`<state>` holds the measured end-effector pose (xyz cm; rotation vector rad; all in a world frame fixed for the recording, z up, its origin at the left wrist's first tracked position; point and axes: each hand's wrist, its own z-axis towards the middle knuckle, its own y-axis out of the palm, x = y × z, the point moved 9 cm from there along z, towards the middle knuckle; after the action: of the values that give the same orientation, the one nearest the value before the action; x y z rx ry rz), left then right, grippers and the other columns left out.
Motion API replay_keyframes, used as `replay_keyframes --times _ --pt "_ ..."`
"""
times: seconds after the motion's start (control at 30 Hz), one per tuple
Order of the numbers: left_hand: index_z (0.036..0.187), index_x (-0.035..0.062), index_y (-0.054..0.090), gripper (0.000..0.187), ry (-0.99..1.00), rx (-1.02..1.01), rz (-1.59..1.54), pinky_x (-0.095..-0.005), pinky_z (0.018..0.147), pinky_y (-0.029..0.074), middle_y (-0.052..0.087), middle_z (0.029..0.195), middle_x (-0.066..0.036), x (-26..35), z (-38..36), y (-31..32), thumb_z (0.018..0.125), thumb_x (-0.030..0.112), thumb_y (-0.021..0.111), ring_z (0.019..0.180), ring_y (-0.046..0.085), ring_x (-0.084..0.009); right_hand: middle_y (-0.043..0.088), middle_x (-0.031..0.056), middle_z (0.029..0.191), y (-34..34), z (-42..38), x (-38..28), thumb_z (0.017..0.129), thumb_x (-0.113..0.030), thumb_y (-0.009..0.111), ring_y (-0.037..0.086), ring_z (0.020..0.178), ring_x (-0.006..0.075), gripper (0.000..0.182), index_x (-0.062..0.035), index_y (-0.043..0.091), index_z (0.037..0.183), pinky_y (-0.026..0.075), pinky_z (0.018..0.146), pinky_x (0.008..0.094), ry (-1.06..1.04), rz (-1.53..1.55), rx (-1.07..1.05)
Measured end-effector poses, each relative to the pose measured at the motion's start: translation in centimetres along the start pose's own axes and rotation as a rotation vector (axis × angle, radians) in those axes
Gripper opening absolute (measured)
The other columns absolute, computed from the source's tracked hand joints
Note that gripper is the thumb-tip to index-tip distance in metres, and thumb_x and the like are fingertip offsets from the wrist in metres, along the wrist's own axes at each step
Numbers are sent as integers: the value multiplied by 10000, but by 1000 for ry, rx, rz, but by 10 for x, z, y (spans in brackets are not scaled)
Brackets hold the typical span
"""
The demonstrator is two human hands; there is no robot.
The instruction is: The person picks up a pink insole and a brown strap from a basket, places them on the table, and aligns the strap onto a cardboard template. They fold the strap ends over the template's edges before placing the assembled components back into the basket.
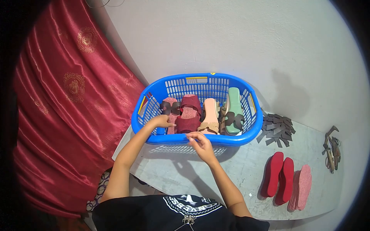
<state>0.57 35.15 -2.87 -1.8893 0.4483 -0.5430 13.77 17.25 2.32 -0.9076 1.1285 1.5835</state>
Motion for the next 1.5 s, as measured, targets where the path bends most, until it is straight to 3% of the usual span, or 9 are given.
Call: replay_keyframes --times 0.07,0.13,0.33,0.43,0.83,1.13,1.3,1.4,1.5 --pt "819 -20 614 492 20 104 -98 -345 650 470 611 777 -187 21 -20 -1 700 458 630 727 604 -289 495 57 1021 -19 -19 -8 857 -70 493 516 918 122 159 8 554 980 476 738 239 -68 -86 81" --pt "910 9 593 424 130 453 -369 -381 702 464 605 862 -179 70 -67 -42 728 392 611 812 590 -310 515 57 1003 -44 -40 -10 851 -66 499 508 907 116 147 9 566 959 464 738 246 -61 -146 153" --pt "951 67 566 273 417 953 -243 -398 868 345 552 990 -100 207 -133 -48 729 216 621 1014 488 -278 532 45 1028 -112 -113 -43 854 -100 508 501 973 129 161 -16 568 976 450 766 259 -12 -332 388" --pt "976 104 557 283 511 860 -299 -471 919 268 507 1079 -76 278 -133 -10 725 216 624 1119 400 -287 533 48 1023 -143 -156 -61 847 -102 517 502 966 128 163 -19 571 977 458 756 259 5 -398 503" --pt "1008 118 549 305 960 471 -464 -461 925 264 513 1075 -66 558 -139 96 730 227 610 1110 424 -272 552 49 913 -284 -394 -144 836 -94 515 534 857 102 159 -11 585 952 401 760 208 -34 -559 1023" --pt "1183 110 439 495 1205 248 -316 -535 926 246 478 1164 -81 709 -158 183 732 237 601 1134 412 -267 540 43 897 -376 -546 -162 832 -61 503 505 719 46 153 5 565 956 413 584 162 -12 -618 1363" --pt "1154 81 456 461 1224 200 -207 -533 928 255 473 1149 -130 763 -148 212 748 262 575 1096 439 -281 539 126 896 -424 -573 -193 756 -64 560 555 741 218 196 15 556 935 449 661 284 -15 -1115 1392" --pt "1112 46 479 440 1160 198 -87 -523 930 262 472 1131 -159 775 -140 229 752 285 564 1062 460 -293 539 137 944 -461 -584 -177 715 -119 621 542 865 266 296 -24 539 983 451 721 323 221 -1064 1384" --pt "1067 29 505 416 1100 179 -59 -515 930 265 485 1101 -166 779 -141 233 749 290 566 1031 477 -300 501 152 996 -476 -581 -163 689 -215 663 503 917 317 460 -17 477 1061 425 769 376 535 -1350 1259"
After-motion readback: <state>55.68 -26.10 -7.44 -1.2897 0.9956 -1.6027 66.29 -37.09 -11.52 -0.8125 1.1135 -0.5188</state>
